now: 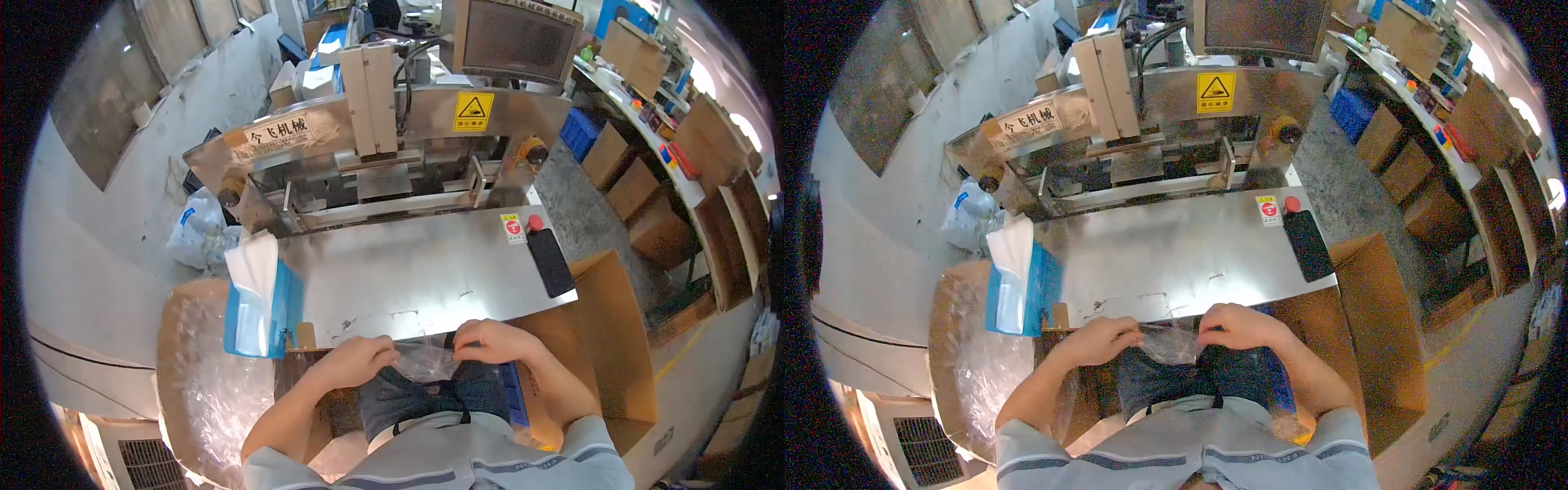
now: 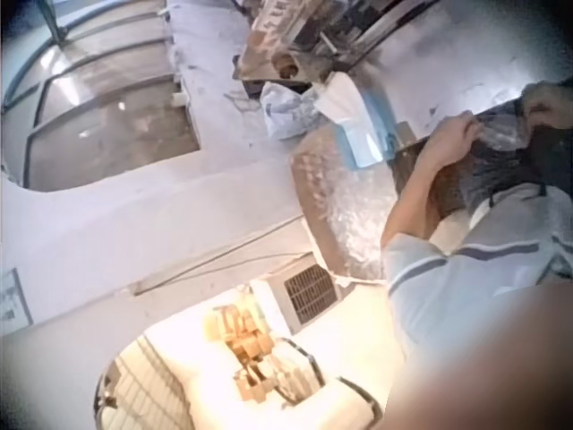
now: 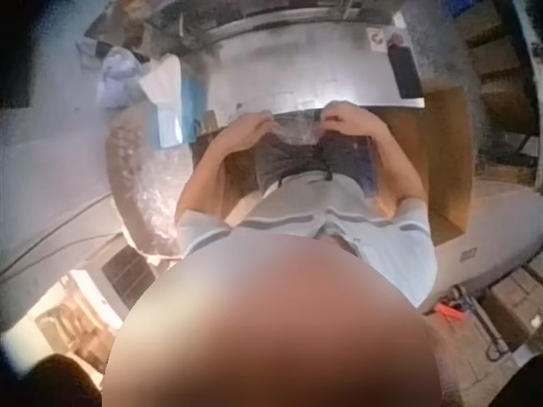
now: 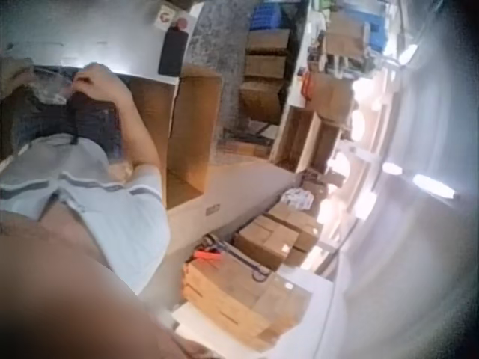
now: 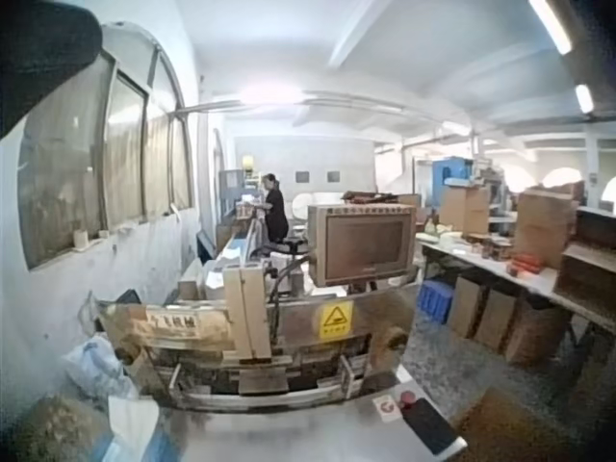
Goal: Sealing individual small white boxes using a heat-sealing machine and organizing them into a larger shipping carton.
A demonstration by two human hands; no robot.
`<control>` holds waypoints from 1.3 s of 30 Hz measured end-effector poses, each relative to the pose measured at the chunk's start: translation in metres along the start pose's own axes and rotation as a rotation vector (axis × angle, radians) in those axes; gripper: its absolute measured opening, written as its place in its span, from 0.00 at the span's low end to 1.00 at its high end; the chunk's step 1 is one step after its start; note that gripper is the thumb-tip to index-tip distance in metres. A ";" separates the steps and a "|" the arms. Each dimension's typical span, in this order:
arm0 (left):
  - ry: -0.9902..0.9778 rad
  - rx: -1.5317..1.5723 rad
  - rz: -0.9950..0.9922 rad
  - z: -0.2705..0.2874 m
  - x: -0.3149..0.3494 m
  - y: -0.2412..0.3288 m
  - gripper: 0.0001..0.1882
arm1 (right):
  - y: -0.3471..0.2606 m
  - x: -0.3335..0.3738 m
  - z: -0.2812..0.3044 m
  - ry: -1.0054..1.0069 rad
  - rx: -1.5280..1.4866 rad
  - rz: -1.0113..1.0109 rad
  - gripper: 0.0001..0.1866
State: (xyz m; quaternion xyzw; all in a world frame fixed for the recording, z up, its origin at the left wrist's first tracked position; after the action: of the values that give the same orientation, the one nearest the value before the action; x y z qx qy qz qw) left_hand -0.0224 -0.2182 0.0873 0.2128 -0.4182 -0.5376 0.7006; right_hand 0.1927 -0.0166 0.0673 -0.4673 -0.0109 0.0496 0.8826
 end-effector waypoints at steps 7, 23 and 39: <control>-0.040 0.005 0.064 0.066 -0.044 0.001 0.14 | 0.023 -0.045 0.060 0.040 0.085 -0.085 0.12; 0.236 0.238 0.164 0.224 -0.231 -0.081 0.19 | 0.118 -0.223 0.192 0.174 0.667 -0.161 0.07; 1.151 -0.524 -0.162 0.083 -0.158 -0.023 0.35 | 0.094 -0.227 0.122 0.386 0.926 0.011 0.21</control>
State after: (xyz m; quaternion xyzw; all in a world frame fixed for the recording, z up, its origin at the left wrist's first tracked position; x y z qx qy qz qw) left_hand -0.1147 -0.0664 0.0596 0.3201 0.1880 -0.4728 0.7992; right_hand -0.0484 0.1141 0.0644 -0.0273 0.1783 -0.0333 0.9830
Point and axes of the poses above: each hand's wrist, its own x-axis away from the middle knuckle, its own z-axis out of the back of the hand, y = z × x, the point moved 2 cm from there along -x, towards the middle knuckle, and after that the axes turned 6 degrees about z, right-handed, at the moved point
